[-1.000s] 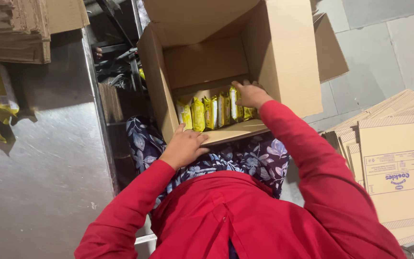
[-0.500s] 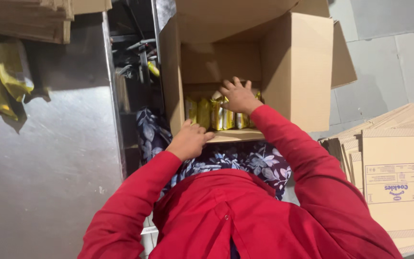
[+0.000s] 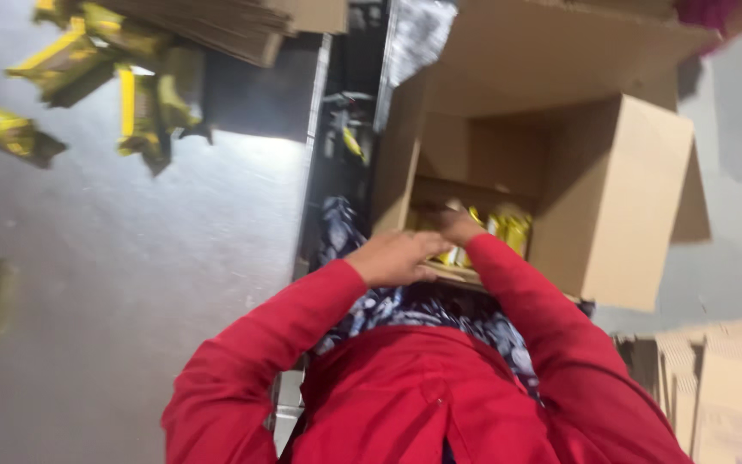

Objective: The person packs yellow snack packets into a cardboard box. They gather packets from a metal table, arrange them in rows inside the box, and then close the box flaps. The process is repeated for multiple boxes.

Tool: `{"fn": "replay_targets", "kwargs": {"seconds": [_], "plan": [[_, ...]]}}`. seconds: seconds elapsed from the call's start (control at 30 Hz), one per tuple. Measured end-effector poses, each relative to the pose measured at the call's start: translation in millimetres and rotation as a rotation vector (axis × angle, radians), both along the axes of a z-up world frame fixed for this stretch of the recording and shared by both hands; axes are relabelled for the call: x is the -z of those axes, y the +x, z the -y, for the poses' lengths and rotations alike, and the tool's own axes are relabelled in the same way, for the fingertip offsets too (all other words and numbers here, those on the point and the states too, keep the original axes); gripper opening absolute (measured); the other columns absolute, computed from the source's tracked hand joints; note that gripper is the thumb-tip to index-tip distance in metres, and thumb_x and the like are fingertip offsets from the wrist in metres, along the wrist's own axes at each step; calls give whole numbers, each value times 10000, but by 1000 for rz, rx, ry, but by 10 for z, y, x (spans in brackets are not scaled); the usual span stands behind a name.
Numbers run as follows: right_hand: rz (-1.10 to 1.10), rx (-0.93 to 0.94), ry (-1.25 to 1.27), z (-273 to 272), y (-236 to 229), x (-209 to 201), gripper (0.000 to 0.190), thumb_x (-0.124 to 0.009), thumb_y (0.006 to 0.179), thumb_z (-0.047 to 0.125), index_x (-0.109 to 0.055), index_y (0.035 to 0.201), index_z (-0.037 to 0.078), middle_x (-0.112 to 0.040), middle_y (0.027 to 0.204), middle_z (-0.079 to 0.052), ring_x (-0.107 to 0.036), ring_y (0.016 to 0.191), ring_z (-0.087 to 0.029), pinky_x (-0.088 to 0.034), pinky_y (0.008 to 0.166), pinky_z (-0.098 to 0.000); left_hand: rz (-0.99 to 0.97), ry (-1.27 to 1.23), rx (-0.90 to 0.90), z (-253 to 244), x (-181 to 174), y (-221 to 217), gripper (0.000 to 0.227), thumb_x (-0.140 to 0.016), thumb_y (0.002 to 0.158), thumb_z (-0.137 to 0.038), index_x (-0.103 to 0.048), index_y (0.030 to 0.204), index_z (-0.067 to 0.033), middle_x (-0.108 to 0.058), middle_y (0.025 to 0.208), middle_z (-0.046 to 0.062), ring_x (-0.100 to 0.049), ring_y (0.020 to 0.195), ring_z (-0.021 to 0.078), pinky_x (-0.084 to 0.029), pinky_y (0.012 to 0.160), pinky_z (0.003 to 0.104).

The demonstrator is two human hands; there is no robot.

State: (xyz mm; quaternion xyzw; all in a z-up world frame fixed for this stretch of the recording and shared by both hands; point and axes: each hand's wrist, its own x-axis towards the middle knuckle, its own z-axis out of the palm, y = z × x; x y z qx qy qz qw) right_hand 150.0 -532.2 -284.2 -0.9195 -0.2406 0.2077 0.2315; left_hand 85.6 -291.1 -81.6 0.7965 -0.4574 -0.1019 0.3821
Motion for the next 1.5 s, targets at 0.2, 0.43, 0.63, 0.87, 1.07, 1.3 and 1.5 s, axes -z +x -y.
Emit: {"fn": "replay_targets", "kwargs": {"seconds": [0.2, 0.43, 0.63, 0.87, 1.07, 1.3, 1.5], "plan": [[136, 338, -1, -41, -109, -871, 720, -727, 794, 202, -553, 1485, 93, -600, 1387, -198, -585, 1283, -390, -495, 1063, -446, 425, -187, -825, -1816, -566, 1036, 271, -751, 912, -250, -715, 1144, -115, -694, 1141, 95, -641, 1144, 310, -498, 1035, 430], [307, 373, 212, -693, -352, -2063, 528, -717, 908, 242, -558, 1383, 74, -521, 1499, -187, -566, 1299, -360, -508, 1009, -436, 206, 457, -1324, -2978, 32, 1712, 674, -663, 933, -564, -532, 1511, -242, -165, 1651, 207, -141, 1501, 552, -248, 1031, 787], [411, 80, 363, -1639, -220, -2829, 582, -739, 913, 229, -530, 1444, 115, -524, 1520, -172, -533, 1378, -374, -468, 1107, -439, -171, 360, -1162, -2375, -129, 1151, 626, -595, 946, -426, -473, 1514, -193, -211, 1641, 198, -193, 1454, 529, -321, 1059, 686], [596, -81, -4, -3152, -30, -2646, 662, -736, 798, 584, -634, 1346, 226, -328, 1595, -143, -218, 1426, -533, -350, 927, -780, -134, -246, -1085, -2453, -223, 950, 640, -580, 1039, -423, -442, 1540, -50, -473, 1578, 170, -431, 1489, 355, -366, 1209, 440], [708, -43, 125, -3250, -6, -2388, 454, -744, 805, 454, -720, 1226, 286, -410, 1592, -75, -216, 1485, -520, -355, 1018, -680, 186, 201, -1528, -3417, 65, 2109, 800, -734, 940, -552, -418, 1569, -171, -280, 1592, 171, -223, 1500, 446, -216, 1037, 853], [706, -58, 156, -3230, 18, -2343, 470, -749, 798, 465, -729, 1235, 294, -420, 1588, -84, -212, 1488, -491, -313, 1067, -683, -21, 409, -1644, -3766, 301, 3013, 744, -730, 784, -590, -489, 1459, -390, -281, 1627, 94, -35, 1478, 483, -37, 995, 915], [730, -58, 146, -3223, 46, -2330, 438, -740, 831, 451, -732, 1240, 292, -434, 1584, -87, -217, 1493, -483, -315, 1089, -646, -45, 401, -1394, -3897, 259, 2648, 684, -751, 759, -680, -623, 1332, -328, -461, 1533, 56, -121, 1535, 399, 17, 1084, 857]]}}
